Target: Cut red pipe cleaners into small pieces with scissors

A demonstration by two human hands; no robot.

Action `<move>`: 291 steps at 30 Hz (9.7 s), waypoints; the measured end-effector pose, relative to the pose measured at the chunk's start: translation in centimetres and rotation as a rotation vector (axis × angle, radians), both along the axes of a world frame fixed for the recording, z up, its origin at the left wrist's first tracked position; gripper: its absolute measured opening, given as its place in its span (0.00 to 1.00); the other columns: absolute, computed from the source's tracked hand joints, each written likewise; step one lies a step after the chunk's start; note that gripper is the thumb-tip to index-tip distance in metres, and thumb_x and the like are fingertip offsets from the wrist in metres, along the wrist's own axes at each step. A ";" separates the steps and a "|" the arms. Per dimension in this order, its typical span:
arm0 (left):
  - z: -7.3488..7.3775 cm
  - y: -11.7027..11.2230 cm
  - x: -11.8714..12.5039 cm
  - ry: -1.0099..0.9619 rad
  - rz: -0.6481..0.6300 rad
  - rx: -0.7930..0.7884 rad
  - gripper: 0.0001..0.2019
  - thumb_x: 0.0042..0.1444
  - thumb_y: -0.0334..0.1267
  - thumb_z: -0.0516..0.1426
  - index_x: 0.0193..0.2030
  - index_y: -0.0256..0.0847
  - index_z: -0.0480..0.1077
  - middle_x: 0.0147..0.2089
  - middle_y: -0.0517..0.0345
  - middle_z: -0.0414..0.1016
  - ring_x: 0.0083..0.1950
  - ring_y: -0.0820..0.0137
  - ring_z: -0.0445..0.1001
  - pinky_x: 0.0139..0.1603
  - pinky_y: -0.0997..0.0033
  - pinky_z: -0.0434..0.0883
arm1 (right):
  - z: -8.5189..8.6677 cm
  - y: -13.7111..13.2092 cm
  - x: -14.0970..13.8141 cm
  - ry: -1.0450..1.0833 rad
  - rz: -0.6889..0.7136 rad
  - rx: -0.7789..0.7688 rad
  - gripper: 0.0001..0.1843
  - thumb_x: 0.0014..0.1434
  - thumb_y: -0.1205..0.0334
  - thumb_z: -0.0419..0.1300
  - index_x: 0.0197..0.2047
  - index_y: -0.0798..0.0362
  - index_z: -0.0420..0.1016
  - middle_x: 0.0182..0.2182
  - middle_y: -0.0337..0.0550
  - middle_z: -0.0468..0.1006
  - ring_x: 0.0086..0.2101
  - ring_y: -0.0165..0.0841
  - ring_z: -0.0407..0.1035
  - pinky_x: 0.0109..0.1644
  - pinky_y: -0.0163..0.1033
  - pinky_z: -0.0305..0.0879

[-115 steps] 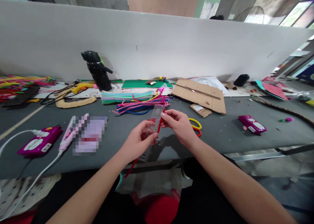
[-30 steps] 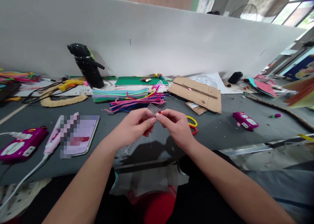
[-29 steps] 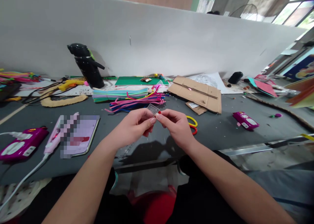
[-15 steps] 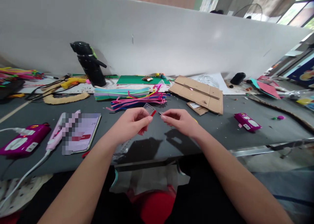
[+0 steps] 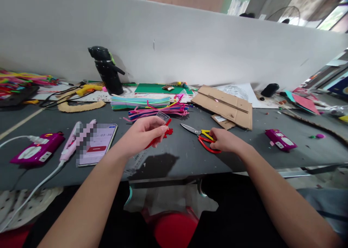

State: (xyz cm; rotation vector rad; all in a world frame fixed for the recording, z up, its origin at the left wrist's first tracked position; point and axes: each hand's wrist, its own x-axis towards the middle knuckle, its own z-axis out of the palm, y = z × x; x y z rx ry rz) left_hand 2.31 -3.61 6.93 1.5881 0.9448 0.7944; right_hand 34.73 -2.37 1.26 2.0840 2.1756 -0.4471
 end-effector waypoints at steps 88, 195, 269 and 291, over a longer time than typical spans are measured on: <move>-2.4 3.5 -2.4 0.152 0.101 -0.100 0.14 0.55 0.47 0.60 0.27 0.39 0.67 0.23 0.59 0.71 0.22 0.75 0.67 0.24 0.74 0.65 | -0.4 -4.3 -9.5 1.051 -0.075 -0.179 0.15 0.49 0.54 0.66 0.25 0.54 0.66 0.19 0.33 0.67 0.19 0.24 0.60 0.23 0.31 0.57; -3.4 0.4 0.4 0.101 -0.097 -0.349 0.16 0.57 0.50 0.59 0.33 0.37 0.67 0.28 0.56 0.76 0.24 0.74 0.70 0.25 0.74 0.65 | 0.5 -2.4 -12.9 1.443 -0.175 0.207 0.25 0.47 0.48 0.71 0.36 0.50 0.61 0.24 0.33 0.73 0.15 0.24 0.63 0.15 0.29 0.57; -6.5 6.1 -2.7 0.033 0.121 -0.505 0.13 0.47 0.42 0.67 0.30 0.34 0.71 0.27 0.55 0.73 0.25 0.75 0.69 0.25 0.75 0.64 | 0.4 -3.1 -8.8 0.869 -0.016 -0.456 0.29 0.53 0.35 0.61 0.21 0.52 0.61 0.15 0.38 0.69 0.12 0.27 0.61 0.13 0.31 0.54; -5.9 5.6 -2.5 -0.006 0.123 -0.393 0.12 0.51 0.42 0.65 0.31 0.35 0.71 0.28 0.56 0.74 0.26 0.75 0.71 0.27 0.75 0.68 | -0.7 -3.1 -9.1 1.172 -0.145 -0.466 0.26 0.56 0.39 0.61 0.25 0.53 0.62 0.18 0.36 0.69 0.14 0.23 0.58 0.15 0.30 0.51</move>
